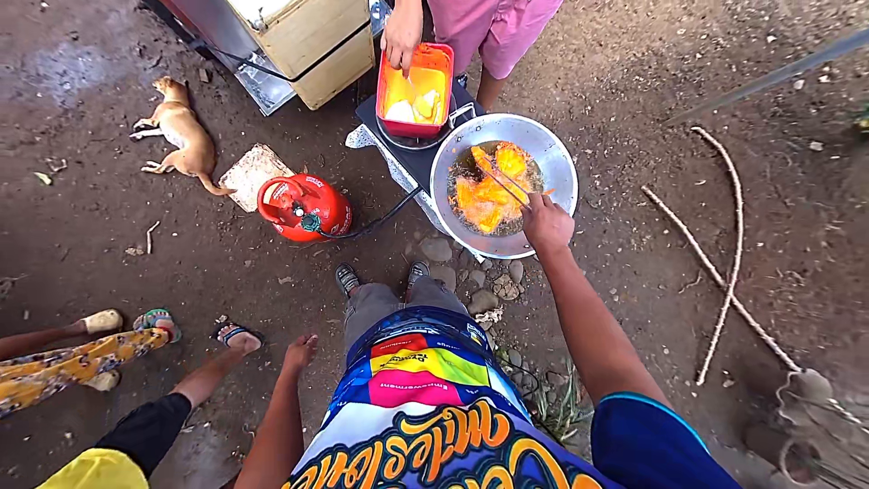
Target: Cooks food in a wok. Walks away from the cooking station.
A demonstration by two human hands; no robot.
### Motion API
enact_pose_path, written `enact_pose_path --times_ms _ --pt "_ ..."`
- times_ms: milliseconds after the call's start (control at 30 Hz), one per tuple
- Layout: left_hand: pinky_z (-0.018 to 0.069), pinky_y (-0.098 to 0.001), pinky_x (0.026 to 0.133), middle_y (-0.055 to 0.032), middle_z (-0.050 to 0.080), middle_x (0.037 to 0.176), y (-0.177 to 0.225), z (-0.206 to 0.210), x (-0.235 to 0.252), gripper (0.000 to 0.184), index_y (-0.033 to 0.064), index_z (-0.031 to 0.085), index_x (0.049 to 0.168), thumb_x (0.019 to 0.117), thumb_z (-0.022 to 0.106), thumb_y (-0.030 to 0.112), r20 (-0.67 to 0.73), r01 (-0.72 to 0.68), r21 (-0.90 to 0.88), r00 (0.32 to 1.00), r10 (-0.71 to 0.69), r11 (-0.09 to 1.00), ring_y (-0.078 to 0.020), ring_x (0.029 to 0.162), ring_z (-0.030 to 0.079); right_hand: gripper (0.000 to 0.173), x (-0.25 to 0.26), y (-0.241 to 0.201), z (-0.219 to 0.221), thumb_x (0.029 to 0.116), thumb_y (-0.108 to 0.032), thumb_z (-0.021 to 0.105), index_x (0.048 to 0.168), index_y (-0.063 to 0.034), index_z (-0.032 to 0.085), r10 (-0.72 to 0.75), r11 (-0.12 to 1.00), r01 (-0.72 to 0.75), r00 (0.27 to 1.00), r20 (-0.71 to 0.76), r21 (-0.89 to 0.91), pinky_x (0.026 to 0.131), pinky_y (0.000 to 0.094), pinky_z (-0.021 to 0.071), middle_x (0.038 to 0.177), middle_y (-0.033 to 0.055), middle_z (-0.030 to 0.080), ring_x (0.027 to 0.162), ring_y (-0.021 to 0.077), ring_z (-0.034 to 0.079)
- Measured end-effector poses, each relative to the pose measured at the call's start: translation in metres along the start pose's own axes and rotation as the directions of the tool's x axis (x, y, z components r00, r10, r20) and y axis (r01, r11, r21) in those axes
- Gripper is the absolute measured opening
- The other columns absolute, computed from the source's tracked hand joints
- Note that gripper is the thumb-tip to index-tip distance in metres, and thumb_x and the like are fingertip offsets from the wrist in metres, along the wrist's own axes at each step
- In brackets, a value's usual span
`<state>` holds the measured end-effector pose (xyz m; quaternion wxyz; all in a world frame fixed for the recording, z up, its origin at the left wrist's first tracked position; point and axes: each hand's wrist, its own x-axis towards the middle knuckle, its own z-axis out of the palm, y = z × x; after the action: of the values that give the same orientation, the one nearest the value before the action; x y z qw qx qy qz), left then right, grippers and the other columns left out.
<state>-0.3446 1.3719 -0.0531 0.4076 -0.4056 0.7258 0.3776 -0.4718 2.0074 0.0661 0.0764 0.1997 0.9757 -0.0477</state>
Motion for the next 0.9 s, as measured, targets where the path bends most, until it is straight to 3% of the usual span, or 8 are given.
enact_pose_path --times_ms 200,367,400,433,500,533,667,900 --pt "0.0558 -0.0462 0.091 -0.0183 0.067 0.125 0.028 0.006 0.002 0.037 0.0036 0.057 0.138 0.1093 0.052 0.026 0.008 -0.064 -0.013 0.998 0.064 0.998 -0.0272 0.104 0.069 0.036 0.01 -0.007 -0.017 0.1029 -0.036 0.059 0.127 -0.01 0.062 0.307 0.929 -0.329 0.941 0.141 0.171 0.08 0.0705 0.0514 0.11 0.0235 0.071 0.101 0.0474 0.069" --pt "0.056 -0.0463 0.09 -0.0165 0.068 0.124 0.043 0.007 0.004 0.036 0.0047 0.059 0.137 0.1095 0.052 0.026 0.014 -0.104 -0.005 0.994 0.104 0.995 -0.0263 0.105 0.069 0.041 0.013 0.011 0.004 0.0937 -0.037 0.073 0.121 -0.0063 0.07 0.437 0.672 -0.487 0.869 0.234 0.558 0.09 0.0652 0.0504 0.111 0.0203 0.071 0.104 0.0389 0.067" --pt "0.056 -0.0463 0.09 -0.016 0.069 0.124 0.044 0.007 0.005 0.036 0.005 0.059 0.137 0.1094 0.052 0.027 0.013 -0.103 0.0 0.995 0.103 0.995 -0.0261 0.104 0.07 0.041 0.012 0.014 0.008 0.093 -0.034 0.074 0.12 -0.0044 0.069 0.446 0.591 -0.509 0.853 0.272 0.626 0.084 0.0576 0.053 0.107 0.017 0.072 0.093 0.0319 0.067" --pt "0.0559 -0.0462 0.09 -0.0161 0.068 0.124 0.044 0.006 0.007 0.036 0.0049 0.059 0.137 0.1095 0.052 0.027 0.017 -0.102 0.0 0.995 0.102 0.995 -0.0262 0.104 0.069 0.038 0.009 0.014 0.011 0.0938 -0.032 0.074 0.119 -0.0033 0.068 0.454 0.505 -0.532 0.833 0.315 0.679 0.07 0.0457 0.0507 0.1 0.0124 0.071 0.076 0.022 0.061" --pt "0.0563 -0.0464 0.089 -0.017 0.068 0.124 0.044 0.006 0.007 0.036 0.0043 0.058 0.138 0.1095 0.051 0.026 0.024 -0.104 -0.008 0.994 0.104 0.995 -0.027 0.103 0.07 0.031 0.002 0.01 0.011 0.0961 -0.028 0.072 0.116 -0.0047 0.067 0.472 0.335 -0.581 0.785 0.402 0.742 0.047 0.0262 0.0388 0.085 0.0037 0.069 0.052 0.0075 0.047" --pt "0.0566 -0.0464 0.088 -0.0172 0.068 0.124 0.043 0.006 0.007 0.036 0.0043 0.058 0.138 0.1095 0.052 0.025 0.026 -0.106 -0.01 0.994 0.106 0.994 -0.0271 0.102 0.07 0.028 -0.002 0.008 0.01 0.0968 -0.025 0.071 0.115 -0.0044 0.066 0.473 0.271 -0.598 0.765 0.437 0.754 0.043 0.0233 0.0353 0.081 0.0028 0.068 0.048 0.0055 0.043" --pt "0.0561 -0.0473 0.089 -0.0184 0.068 0.125 0.033 0.008 0.014 0.036 0.0038 0.057 0.138 0.1093 0.052 0.024 0.037 -0.092 -0.015 0.995 0.093 0.996 -0.0284 0.104 0.07 0.022 -0.011 -0.001 0.009 0.0988 -0.023 0.068 0.113 -0.0057 0.067 0.452 0.198 -0.652 0.723 0.522 0.731 0.04 0.0208 0.0331 0.08 0.002 0.068 0.045 0.0037 0.041" --pt "0.0554 -0.0473 0.09 -0.018 0.067 0.126 0.028 0.013 0.014 0.036 0.0041 0.057 0.139 0.1098 0.051 0.025 0.05 -0.041 -0.012 0.998 0.042 0.999 -0.0274 0.104 0.069 0.02 -0.009 -0.003 0.012 0.0985 -0.023 0.068 0.112 -0.0072 0.069 0.382 0.235 -0.682 0.72 0.579 0.693 0.04 0.0207 0.0316 0.079 0.0022 0.069 0.045 0.0039 0.041"
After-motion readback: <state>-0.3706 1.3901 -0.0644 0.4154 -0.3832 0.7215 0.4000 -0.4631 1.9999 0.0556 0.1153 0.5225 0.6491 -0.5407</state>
